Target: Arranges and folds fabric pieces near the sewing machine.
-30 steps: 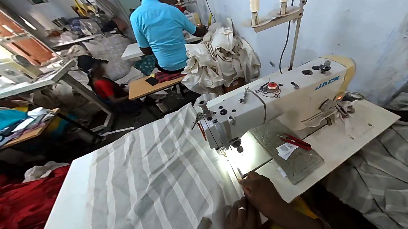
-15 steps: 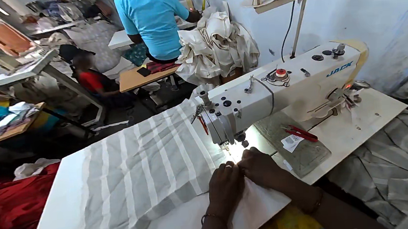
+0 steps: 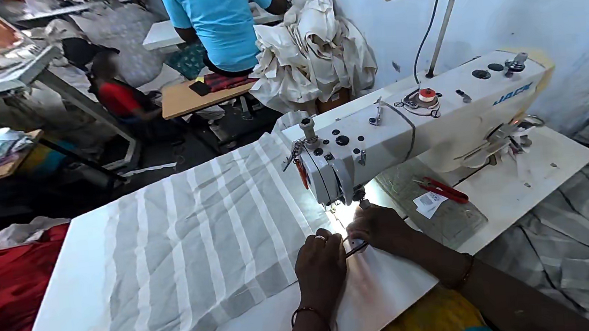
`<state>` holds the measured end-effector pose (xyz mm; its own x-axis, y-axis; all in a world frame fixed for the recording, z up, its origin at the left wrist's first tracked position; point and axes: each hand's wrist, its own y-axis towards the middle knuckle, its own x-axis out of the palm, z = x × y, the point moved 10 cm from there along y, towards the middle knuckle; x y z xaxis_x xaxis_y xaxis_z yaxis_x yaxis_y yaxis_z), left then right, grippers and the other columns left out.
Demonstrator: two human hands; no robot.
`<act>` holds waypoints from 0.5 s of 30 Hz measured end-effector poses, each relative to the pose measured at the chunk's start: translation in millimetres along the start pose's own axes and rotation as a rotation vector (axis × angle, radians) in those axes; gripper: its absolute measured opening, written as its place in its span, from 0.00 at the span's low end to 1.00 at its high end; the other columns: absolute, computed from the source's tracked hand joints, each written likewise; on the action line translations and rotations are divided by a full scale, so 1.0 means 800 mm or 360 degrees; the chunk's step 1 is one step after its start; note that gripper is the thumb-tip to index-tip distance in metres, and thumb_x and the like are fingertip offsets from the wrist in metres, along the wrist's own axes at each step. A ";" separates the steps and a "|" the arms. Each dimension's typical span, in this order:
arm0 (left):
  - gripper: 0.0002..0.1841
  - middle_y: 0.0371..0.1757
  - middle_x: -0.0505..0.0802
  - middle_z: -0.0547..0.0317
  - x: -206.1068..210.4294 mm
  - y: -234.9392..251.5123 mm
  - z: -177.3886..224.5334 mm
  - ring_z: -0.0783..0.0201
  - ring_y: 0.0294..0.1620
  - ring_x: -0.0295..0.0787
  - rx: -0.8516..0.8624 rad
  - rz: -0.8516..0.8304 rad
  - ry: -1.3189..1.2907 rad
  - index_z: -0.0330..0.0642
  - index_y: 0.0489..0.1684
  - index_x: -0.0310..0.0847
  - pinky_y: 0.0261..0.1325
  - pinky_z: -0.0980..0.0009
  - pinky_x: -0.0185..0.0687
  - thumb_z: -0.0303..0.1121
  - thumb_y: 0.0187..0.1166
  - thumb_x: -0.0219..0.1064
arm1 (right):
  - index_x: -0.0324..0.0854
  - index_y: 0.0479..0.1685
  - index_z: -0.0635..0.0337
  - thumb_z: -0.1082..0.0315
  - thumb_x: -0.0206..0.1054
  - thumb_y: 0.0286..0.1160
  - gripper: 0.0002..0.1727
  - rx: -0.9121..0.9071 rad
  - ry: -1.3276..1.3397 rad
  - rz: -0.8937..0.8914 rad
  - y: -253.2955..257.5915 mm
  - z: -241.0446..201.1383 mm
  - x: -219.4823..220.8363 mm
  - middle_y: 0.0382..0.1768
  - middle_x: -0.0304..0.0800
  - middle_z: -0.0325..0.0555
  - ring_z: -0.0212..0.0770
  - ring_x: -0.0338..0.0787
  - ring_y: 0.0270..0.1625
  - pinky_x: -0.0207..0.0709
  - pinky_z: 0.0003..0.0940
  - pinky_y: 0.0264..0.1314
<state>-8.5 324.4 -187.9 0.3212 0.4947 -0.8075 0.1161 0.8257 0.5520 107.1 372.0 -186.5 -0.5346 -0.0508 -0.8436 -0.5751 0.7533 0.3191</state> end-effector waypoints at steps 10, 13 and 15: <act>0.16 0.74 0.86 0.46 0.029 0.025 -0.035 0.39 0.82 0.73 -0.0299 -0.0357 0.0014 0.37 0.25 0.88 0.80 0.37 0.62 0.42 0.73 0.67 | 0.87 0.36 0.64 0.56 0.70 0.77 0.17 0.0532 0.0328 -0.0506 0.027 0.042 0.020 0.36 0.89 0.56 0.57 0.90 0.46 0.78 0.60 0.47; 0.18 0.79 0.83 0.48 0.037 0.027 -0.045 0.41 0.86 0.69 -0.0364 -0.0435 -0.0025 0.39 0.20 0.87 0.86 0.38 0.53 0.44 0.75 0.66 | 0.91 0.44 0.60 0.63 0.67 0.80 0.11 0.0464 0.0093 -0.0226 0.012 0.014 0.004 0.45 0.90 0.54 0.55 0.89 0.53 0.83 0.54 0.53; 0.19 0.79 0.83 0.48 0.038 0.027 -0.047 0.42 0.86 0.69 -0.0364 -0.0427 -0.0039 0.40 0.19 0.86 0.86 0.38 0.52 0.45 0.75 0.65 | 0.91 0.53 0.59 0.70 0.62 0.81 0.13 0.0271 -0.0352 -0.0155 -0.005 -0.020 0.013 0.62 0.90 0.52 0.57 0.84 0.69 0.79 0.54 0.64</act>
<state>-31.6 367.0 -208.3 0.3305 0.2473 -0.9109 -0.0128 0.9662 0.2576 93.9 357.8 -189.6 -0.3230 0.0016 -0.9464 -0.4952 0.8519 0.1705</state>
